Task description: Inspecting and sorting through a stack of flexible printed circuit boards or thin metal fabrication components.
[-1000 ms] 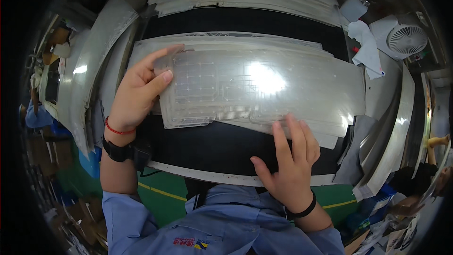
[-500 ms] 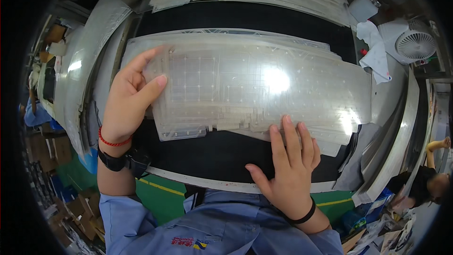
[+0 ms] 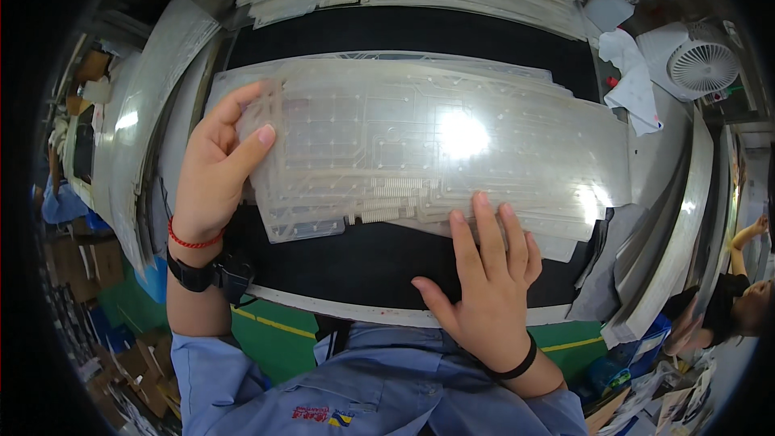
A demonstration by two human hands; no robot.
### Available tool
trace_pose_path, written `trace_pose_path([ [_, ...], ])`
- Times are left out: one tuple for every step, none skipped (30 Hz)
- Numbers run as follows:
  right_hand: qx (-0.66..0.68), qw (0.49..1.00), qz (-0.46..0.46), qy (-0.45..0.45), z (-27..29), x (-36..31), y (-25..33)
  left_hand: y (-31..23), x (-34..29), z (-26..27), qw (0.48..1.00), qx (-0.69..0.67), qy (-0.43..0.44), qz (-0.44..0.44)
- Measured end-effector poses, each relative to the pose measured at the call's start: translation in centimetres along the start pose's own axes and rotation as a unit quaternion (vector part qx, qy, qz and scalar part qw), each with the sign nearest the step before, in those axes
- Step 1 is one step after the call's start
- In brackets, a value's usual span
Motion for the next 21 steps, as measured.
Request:
trace_pose_path([
  [0.0,1.0,0.0,0.0,0.0,0.0,0.0,-0.1,0.0,0.1,1.0,0.004,-0.001,-0.008],
  [0.001,1.0,0.0,-0.001,0.0,0.0,0.0,-0.1,-0.1,0.1,1.0,0.003,-0.002,-0.011],
  [0.002,1.0,0.0,-0.001,0.0,0.0,0.0,-0.1,-0.1,0.2,1.0,0.001,-0.003,-0.013],
  [0.003,1.0,-0.001,-0.001,0.0,0.0,0.0,-0.1,-0.1,0.2,1.0,-0.001,-0.004,-0.015],
  [0.003,1.0,-0.002,-0.002,0.0,0.0,-0.1,-0.1,-0.1,0.2,1.0,-0.005,-0.003,-0.018],
  [0.005,1.0,-0.001,-0.002,-0.1,0.0,-0.1,-0.1,-0.2,0.2,1.0,-0.008,-0.003,-0.02],
  [0.006,1.0,0.0,-0.003,-0.1,0.0,-0.1,-0.1,-0.3,0.2,1.0,-0.012,-0.003,-0.022],
  [0.005,1.0,0.0,-0.002,-0.1,-0.1,-0.1,-0.2,-0.3,0.2,1.0,-0.015,-0.001,-0.023],
  [0.005,1.0,0.001,-0.001,-0.1,-0.1,-0.1,-0.2,-0.4,0.2,1.0,-0.017,0.001,-0.024],
  [0.005,1.0,0.001,0.0,-0.1,-0.1,-0.1,-0.2,-0.4,0.3,0.999,-0.02,0.003,-0.025],
  [0.002,1.0,0.002,0.003,-0.1,0.0,0.0,-0.1,-0.4,0.3,1.0,-0.021,0.003,-0.019],
  [0.0,1.0,0.001,0.006,-0.1,0.0,0.0,0.0,-0.3,0.3,1.0,-0.021,0.004,-0.012],
  [-0.002,1.0,0.001,0.009,-0.1,0.0,0.0,0.0,-0.3,0.3,1.0,-0.021,0.004,-0.006],
  [-0.003,1.0,0.002,0.01,-0.1,0.0,0.0,0.1,-0.3,0.3,1.0,-0.027,0.008,-0.002],
  [-0.005,1.0,0.004,0.011,-0.1,0.0,0.1,0.3,-0.2,0.4,0.999,-0.034,0.012,0.001],
  [-0.007,1.0,0.006,0.012,-0.1,0.0,0.1,0.4,-0.2,0.4,0.999,-0.04,0.015,0.004],
  [-0.006,1.0,0.006,0.012,-0.1,0.0,0.1,0.2,-0.2,0.3,1.0,-0.025,0.017,-0.006],
  [-0.005,1.0,0.006,0.012,-0.2,0.0,0.1,-0.1,-0.2,0.1,1.0,-0.011,0.019,-0.015],
  [-0.005,1.0,0.007,0.012,-0.2,0.0,0.1,-0.4,-0.2,-0.1,0.999,0.004,0.02,-0.025],
  [-0.003,1.0,0.007,0.012,-0.2,0.0,0.1,-0.5,-0.2,-0.3,0.999,0.019,0.015,-0.024],
  [0.0,1.0,0.007,0.011,-0.2,0.0,0.1,-0.7,-0.2,-0.6,0.999,0.033,0.011,-0.023],
])
Point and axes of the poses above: each hand's wrist, its own x-axis towards the middle knuckle, its own z-axis out of the back of the hand, y = z × x, the point moved 8 cm from there along x, towards the middle knuckle, and after that the axes turned 1 degree about -z, right-handed, at the moved point
